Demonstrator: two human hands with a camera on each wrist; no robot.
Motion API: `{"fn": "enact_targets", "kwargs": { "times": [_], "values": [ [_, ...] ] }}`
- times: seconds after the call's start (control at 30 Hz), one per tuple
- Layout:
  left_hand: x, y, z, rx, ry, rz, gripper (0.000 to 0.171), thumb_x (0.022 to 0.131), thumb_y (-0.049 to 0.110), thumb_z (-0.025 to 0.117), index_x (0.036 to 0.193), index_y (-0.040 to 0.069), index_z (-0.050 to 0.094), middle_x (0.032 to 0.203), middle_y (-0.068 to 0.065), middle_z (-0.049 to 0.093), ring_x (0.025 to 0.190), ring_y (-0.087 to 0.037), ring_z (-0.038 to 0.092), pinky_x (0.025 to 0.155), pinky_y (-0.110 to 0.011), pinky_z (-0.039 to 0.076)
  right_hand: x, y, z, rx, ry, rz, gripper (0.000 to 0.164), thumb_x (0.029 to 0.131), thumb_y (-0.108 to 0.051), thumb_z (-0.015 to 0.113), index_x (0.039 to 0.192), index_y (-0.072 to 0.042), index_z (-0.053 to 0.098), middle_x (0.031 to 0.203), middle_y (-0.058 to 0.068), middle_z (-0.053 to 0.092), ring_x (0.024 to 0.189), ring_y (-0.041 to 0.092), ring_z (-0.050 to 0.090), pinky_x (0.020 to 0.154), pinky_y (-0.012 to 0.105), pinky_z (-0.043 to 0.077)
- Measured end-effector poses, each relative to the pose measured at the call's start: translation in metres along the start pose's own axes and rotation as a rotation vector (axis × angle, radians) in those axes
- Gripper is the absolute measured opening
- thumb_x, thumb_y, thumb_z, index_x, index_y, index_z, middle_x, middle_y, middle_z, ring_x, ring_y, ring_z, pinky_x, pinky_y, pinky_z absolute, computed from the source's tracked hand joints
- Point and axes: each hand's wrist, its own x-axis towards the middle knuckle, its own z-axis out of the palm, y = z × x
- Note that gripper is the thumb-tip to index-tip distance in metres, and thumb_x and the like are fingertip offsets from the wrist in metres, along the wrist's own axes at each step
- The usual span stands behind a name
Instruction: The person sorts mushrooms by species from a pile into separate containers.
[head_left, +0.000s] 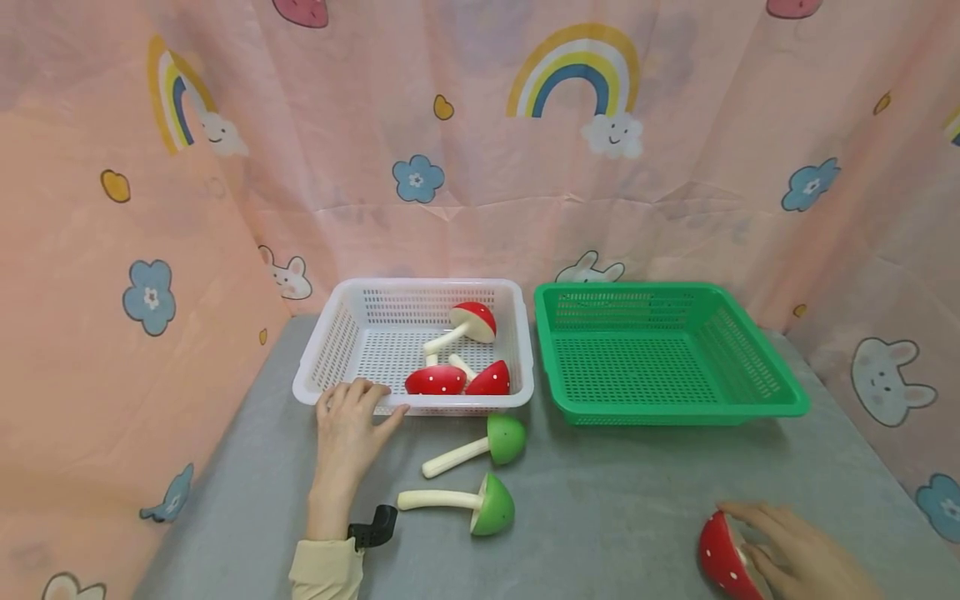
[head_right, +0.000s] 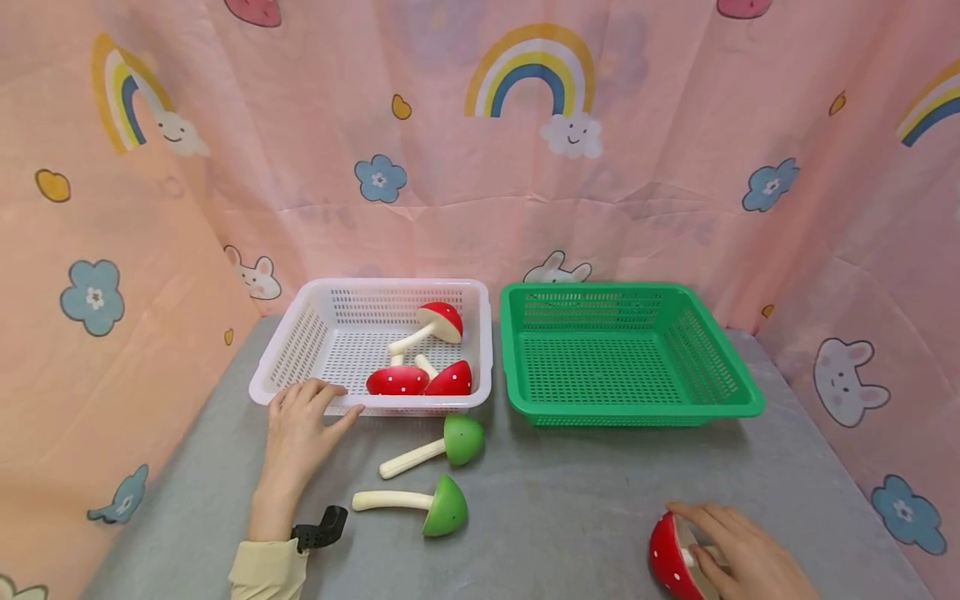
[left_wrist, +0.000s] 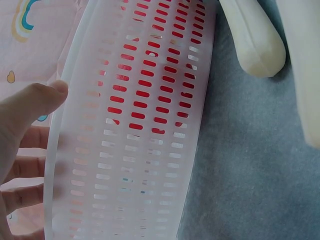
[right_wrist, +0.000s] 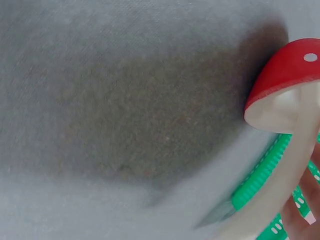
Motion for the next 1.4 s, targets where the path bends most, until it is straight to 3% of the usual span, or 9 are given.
{"fn": "enact_targets", "kwargs": {
  "times": [0.23,0.43,0.7,0.83,0.93,1.1,1.2,1.4],
  "values": [
    [0.001,0.001,-0.001,0.003,-0.019,-0.009,0.032,0.079,0.036,0.077,0.100,0.012,0.071,0.099,-0.007,0.065,0.101,-0.029,0.055,0.102,-0.053,0.032,0.003,0.000,-0.001,0.137,-0.150,0.079,0.064,0.083,-0.033,0.070,0.138,-0.009,0.047,0.110,0.000,0.062,0.095,0.019,0.059,0.075,0.046,0.055],
    [0.001,0.002,-0.001,0.004,-0.031,-0.021,0.032,0.080,0.036,0.077,0.101,0.012,0.071,0.099,-0.007,0.064,0.102,-0.029,0.055,0.103,-0.053,0.031,0.004,-0.002,-0.003,0.130,-0.165,0.053,0.063,0.083,-0.034,0.071,0.137,-0.011,0.048,0.100,-0.003,0.062,0.088,0.014,0.060,0.074,0.044,0.054],
    [0.001,0.002,-0.001,0.000,-0.024,-0.017,0.031,0.080,0.036,0.077,0.100,0.013,0.071,0.098,-0.007,0.065,0.101,-0.029,0.055,0.103,-0.053,0.032,0.008,-0.009,-0.004,0.125,-0.206,0.097,0.065,0.080,-0.039,0.072,0.135,-0.012,0.050,0.103,-0.005,0.062,0.091,0.016,0.056,0.078,0.047,0.054],
    [0.001,0.001,-0.002,0.006,-0.016,-0.014,0.031,0.079,0.035,0.077,0.100,0.013,0.071,0.098,-0.007,0.065,0.100,-0.029,0.055,0.102,-0.053,0.032,0.009,-0.013,-0.010,0.160,-0.208,0.058,0.062,0.083,-0.037,0.070,0.136,-0.012,0.049,0.106,-0.002,0.063,0.093,0.017,0.056,0.079,0.049,0.053],
    [0.001,0.001,-0.001,0.009,-0.013,-0.009,0.031,0.079,0.035,0.077,0.100,0.013,0.071,0.097,-0.007,0.065,0.100,-0.029,0.056,0.102,-0.053,0.033,0.008,-0.018,-0.016,0.162,-0.182,0.008,0.060,0.085,-0.036,0.068,0.136,-0.013,0.049,0.108,-0.002,0.063,0.094,0.017,0.056,0.079,0.048,0.054],
    [0.001,0.001,0.000,0.010,-0.022,-0.012,0.032,0.079,0.036,0.077,0.101,0.013,0.071,0.098,-0.006,0.065,0.100,-0.029,0.055,0.103,-0.053,0.033,0.004,-0.029,-0.020,0.030,-0.041,-0.137,0.055,0.086,-0.041,0.066,0.135,-0.021,0.052,0.116,-0.012,0.061,0.096,0.003,0.056,0.077,0.033,0.056],
    [0.001,0.001,0.000,0.010,-0.025,-0.019,0.032,0.079,0.036,0.077,0.101,0.013,0.071,0.098,-0.006,0.065,0.100,-0.029,0.055,0.103,-0.053,0.033,0.005,-0.039,-0.023,-0.035,0.045,-0.194,0.052,0.086,-0.041,0.066,0.134,-0.027,0.053,0.113,-0.019,0.058,0.094,-0.001,0.053,0.073,0.025,0.055],
    [0.000,0.001,0.000,0.016,-0.026,-0.020,0.032,0.079,0.036,0.077,0.101,0.013,0.071,0.098,-0.006,0.065,0.101,-0.029,0.055,0.103,-0.053,0.032,0.010,-0.062,-0.032,-0.035,0.160,-0.262,0.055,0.081,-0.036,0.073,0.132,-0.031,0.054,0.107,-0.021,0.058,0.091,0.000,0.052,0.072,0.027,0.056]
  ]
}}
